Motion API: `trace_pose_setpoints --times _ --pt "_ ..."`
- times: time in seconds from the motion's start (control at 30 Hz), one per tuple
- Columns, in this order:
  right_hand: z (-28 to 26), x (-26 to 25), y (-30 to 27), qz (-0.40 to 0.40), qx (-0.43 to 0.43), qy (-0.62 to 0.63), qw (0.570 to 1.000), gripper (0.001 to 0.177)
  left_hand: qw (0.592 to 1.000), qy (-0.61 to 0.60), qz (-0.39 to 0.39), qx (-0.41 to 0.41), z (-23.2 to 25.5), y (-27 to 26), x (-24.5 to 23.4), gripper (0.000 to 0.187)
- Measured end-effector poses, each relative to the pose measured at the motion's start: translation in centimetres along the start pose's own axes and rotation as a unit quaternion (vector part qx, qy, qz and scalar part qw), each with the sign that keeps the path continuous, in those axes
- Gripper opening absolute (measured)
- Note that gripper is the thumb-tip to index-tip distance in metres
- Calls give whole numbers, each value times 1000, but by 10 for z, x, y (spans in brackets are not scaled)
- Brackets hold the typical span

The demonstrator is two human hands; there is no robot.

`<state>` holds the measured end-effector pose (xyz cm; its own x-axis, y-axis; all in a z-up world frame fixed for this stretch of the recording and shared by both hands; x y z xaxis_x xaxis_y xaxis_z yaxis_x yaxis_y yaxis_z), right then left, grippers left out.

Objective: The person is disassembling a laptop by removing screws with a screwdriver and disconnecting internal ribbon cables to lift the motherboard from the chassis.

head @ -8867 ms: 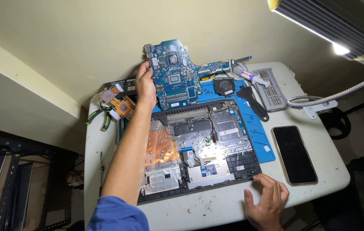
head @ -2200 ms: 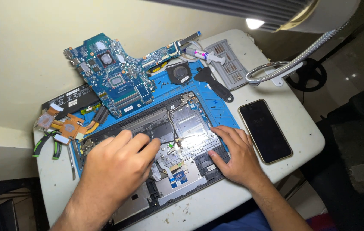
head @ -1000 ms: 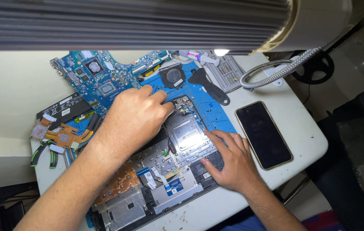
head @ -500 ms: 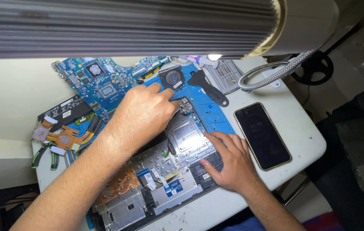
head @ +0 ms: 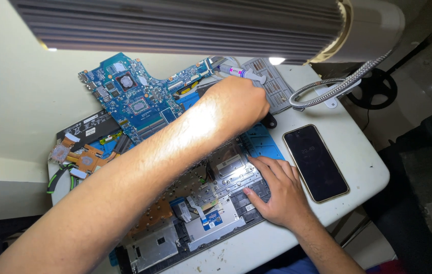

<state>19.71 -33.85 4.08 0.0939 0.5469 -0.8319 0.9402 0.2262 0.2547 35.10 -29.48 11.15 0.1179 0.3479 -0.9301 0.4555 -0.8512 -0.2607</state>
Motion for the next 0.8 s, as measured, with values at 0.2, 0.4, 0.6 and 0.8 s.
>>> trace_pose_setpoints --times 0.2,0.4,0.6,0.8 --pt "-2 -1 -1 5 -3 8 1000 63 1000 8 -24 -14 -1 7 -4 25" --pt "-2 0 -3 -2 1 9 1000 63 992 20 -110 -53 -10 6 -3 30" --pt "4 3 -4 -33 18 45 998 62 993 -55 37 -98 -16 -9 -23 20" --pt "4 1 -5 -42 31 70 996 63 999 -8 19 -30 -5 -15 -23 19"
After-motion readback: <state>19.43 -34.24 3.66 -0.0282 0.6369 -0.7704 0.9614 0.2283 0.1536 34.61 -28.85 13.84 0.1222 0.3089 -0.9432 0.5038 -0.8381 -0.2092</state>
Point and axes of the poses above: each hand's wrist, its own y-axis towards the middle knuckle, its own x-axis out of the palm, z = x × y, the point moved 8 cm from there along y, towards the middle knuckle, and after that the axes turned 1 degree about -y, right-handed, at the moved point
